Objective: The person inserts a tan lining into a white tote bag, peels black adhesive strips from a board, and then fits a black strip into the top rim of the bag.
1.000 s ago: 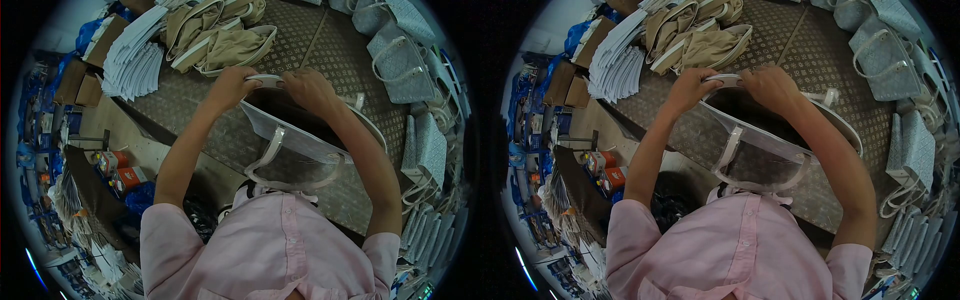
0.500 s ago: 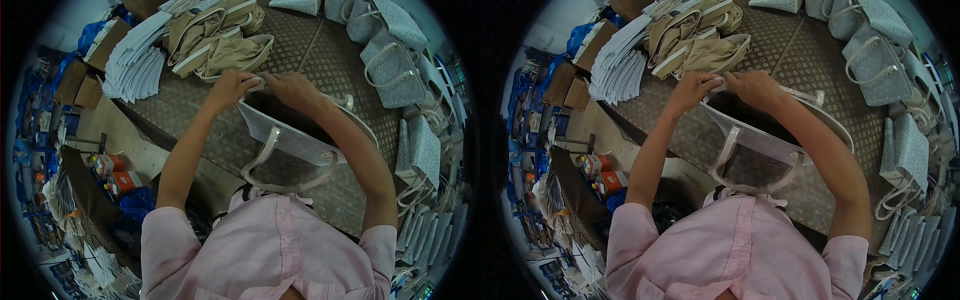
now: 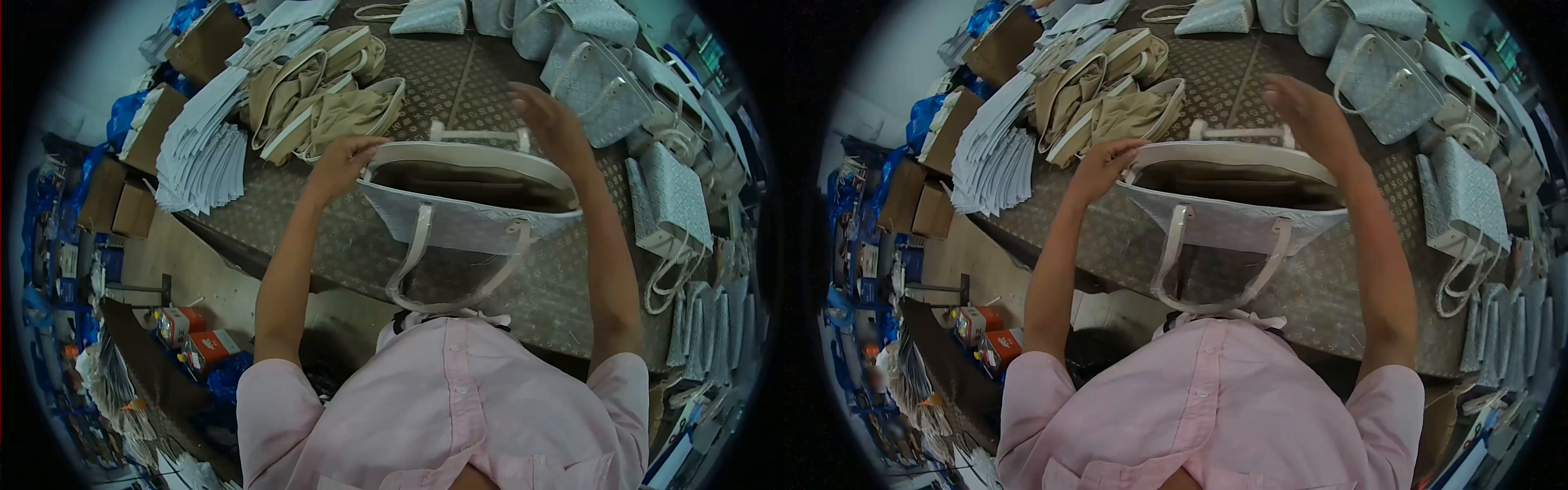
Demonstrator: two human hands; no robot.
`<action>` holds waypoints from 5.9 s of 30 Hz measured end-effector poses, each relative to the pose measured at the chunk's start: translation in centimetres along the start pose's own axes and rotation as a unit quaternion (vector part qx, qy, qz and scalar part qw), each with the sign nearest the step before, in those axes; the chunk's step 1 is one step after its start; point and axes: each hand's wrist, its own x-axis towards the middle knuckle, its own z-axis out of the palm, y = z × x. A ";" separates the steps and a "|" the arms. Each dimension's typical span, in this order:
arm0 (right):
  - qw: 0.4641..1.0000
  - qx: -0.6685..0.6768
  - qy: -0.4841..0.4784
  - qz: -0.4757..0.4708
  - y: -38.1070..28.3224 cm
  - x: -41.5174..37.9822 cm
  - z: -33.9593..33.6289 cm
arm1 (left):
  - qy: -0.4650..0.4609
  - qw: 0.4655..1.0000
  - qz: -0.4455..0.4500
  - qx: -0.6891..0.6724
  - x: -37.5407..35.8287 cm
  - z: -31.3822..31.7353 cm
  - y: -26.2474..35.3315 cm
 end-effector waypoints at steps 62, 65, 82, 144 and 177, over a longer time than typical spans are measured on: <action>0.843 0.122 -0.241 0.466 5.4 -11.2 -8.1 | -0.065 0.901 0.302 0.306 9.1 6.2 3.1; 0.901 -0.087 -0.368 0.213 10.0 -11.3 -4.8 | -0.071 0.923 0.144 0.349 6.2 1.8 -1.2; 0.881 0.032 -0.015 0.471 -3.4 -16.7 -5.8 | -0.200 0.964 -0.109 -0.140 -2.6 -1.6 0.6; 0.910 -0.174 0.168 0.337 -2.8 -22.5 -6.0 | -0.267 0.916 -0.284 0.094 -3.7 -0.1 7.6; 0.967 -0.207 -0.146 0.031 -14.4 -12.3 14.2 | -0.080 0.882 0.382 -0.266 -6.1 8.4 -0.2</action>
